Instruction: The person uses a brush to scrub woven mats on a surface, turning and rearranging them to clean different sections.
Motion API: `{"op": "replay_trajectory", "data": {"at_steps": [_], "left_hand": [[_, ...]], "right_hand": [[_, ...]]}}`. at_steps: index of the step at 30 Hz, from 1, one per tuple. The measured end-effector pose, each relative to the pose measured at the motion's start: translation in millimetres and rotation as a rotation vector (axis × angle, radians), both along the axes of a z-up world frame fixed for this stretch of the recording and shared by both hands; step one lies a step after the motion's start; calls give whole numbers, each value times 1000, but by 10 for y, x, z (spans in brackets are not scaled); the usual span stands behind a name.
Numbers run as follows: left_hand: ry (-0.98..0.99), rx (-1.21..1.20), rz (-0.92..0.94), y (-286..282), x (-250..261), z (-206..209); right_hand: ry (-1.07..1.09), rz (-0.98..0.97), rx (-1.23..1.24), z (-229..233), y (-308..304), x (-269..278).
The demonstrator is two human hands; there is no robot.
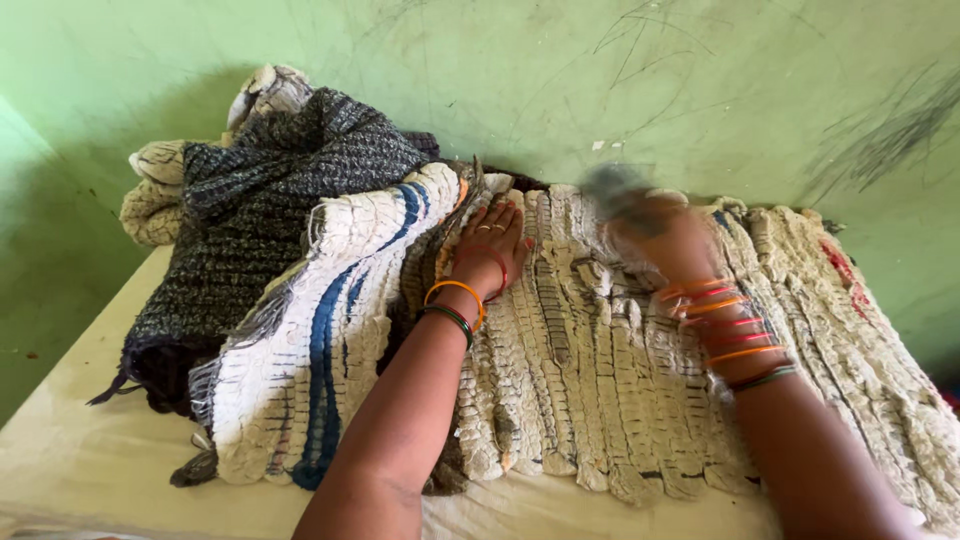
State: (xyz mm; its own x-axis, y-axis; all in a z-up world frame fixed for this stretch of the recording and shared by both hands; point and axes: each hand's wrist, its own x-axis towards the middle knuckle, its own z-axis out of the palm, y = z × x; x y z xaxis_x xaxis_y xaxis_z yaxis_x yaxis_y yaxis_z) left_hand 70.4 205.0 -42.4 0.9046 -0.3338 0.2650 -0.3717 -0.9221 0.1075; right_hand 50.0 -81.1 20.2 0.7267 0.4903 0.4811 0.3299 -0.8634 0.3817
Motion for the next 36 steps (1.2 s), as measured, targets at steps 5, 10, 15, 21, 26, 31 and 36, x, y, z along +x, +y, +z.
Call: {"op": "replay_trajectory", "data": {"at_steps": [5, 10, 15, 21, 26, 31, 36], "left_hand": [[-29, -34, -13, 14, 47, -72], [-37, -46, -5, 18, 58, -116], [-41, -37, -6, 7, 91, -121], [8, -29, -10, 11, 11, -24], [77, 44, -6, 63, 42, -3], [49, 74, -40, 60, 173, -119], [19, 86, -58, 76, 191, -129]], "right_hand": [[507, 93, 884, -118, 70, -257], [102, -489, 835, -476, -2045, -37], [-343, -547, 499, -561, -2406, -145], [40, 485, 446, 102, -179, -288], [397, -23, 606, 73, 732, -862], [197, -8, 811, -77, -336, -478], [52, -335, 716, -48, -1108, -632]]}}
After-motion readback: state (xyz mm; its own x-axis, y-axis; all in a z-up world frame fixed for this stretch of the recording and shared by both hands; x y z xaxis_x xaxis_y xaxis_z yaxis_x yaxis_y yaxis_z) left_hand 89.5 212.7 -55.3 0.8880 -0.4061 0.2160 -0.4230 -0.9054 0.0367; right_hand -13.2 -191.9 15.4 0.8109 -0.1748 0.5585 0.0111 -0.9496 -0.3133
